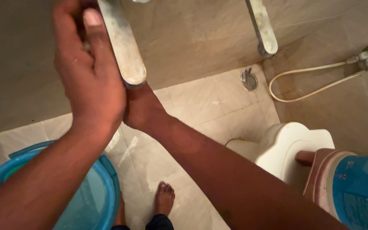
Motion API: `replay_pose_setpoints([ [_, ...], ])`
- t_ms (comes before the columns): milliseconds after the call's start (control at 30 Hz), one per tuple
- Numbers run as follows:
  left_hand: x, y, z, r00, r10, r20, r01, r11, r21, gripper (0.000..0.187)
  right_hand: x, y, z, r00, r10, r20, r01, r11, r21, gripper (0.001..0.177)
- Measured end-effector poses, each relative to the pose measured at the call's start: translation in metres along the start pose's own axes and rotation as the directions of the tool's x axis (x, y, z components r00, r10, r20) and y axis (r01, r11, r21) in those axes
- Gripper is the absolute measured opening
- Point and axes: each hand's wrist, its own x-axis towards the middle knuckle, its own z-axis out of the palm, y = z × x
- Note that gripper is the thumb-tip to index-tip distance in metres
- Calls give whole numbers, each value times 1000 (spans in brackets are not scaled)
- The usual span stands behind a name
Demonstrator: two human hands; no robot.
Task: The person washes a bar of soap, a tube of toothpaste, a toothbrush, and a pink sponge under running water from a wall-mounted faucet. They rinse each item and place them into a wall-mounted plastic organizer or on the cistern.
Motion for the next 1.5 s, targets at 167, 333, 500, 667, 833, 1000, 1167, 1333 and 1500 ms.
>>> replay_pose_setpoints([
  [167, 16, 26, 2, 999, -20, -32, 22, 998, 56, 36, -12, -9, -8, 889, 423, 179, -391, 901, -188, 19],
  [333, 35, 32, 0, 985, 170, 14, -169, 958, 233, 44, -54, -41, -11, 628, 777, 48, -772, 613, 166, 25],
  [500, 49, 51, -2, 980, 185, 69, -197, 943, 266, 53, -82, -91, -4, 342, 927, 153, -816, 212, 537, 33],
  [667, 60, 76, -8, 996, 13, 92, -47, 922, 385, 57, -68, -131, -26, 312, 934, 174, -813, 167, 558, 35],
  [833, 63, 77, -21, 977, -33, 213, -35, 951, 308, 65, -63, -152, -54, 344, 918, 197, -820, 192, 539, 36],
  [1000, 68, 77, -33, 942, -73, 329, -32, 952, 304, 74, -82, -173, -75, 314, 914, 258, -838, 139, 528, 36],
  [1167, 33, 89, -38, 917, -297, 267, 173, 898, 404, 77, -114, -189, -90, 284, 924, 255, -841, 113, 529, 40],
  [1333, -56, 147, -71, 770, -572, 283, 436, 795, 422, 66, -119, -233, -150, 473, 850, 233, -853, 375, 363, 40],
  [1500, -116, 215, -87, 682, -690, 240, 681, 720, 133, 63, -87, -297, -257, 520, 733, 439, -787, 211, 580, 42],
])
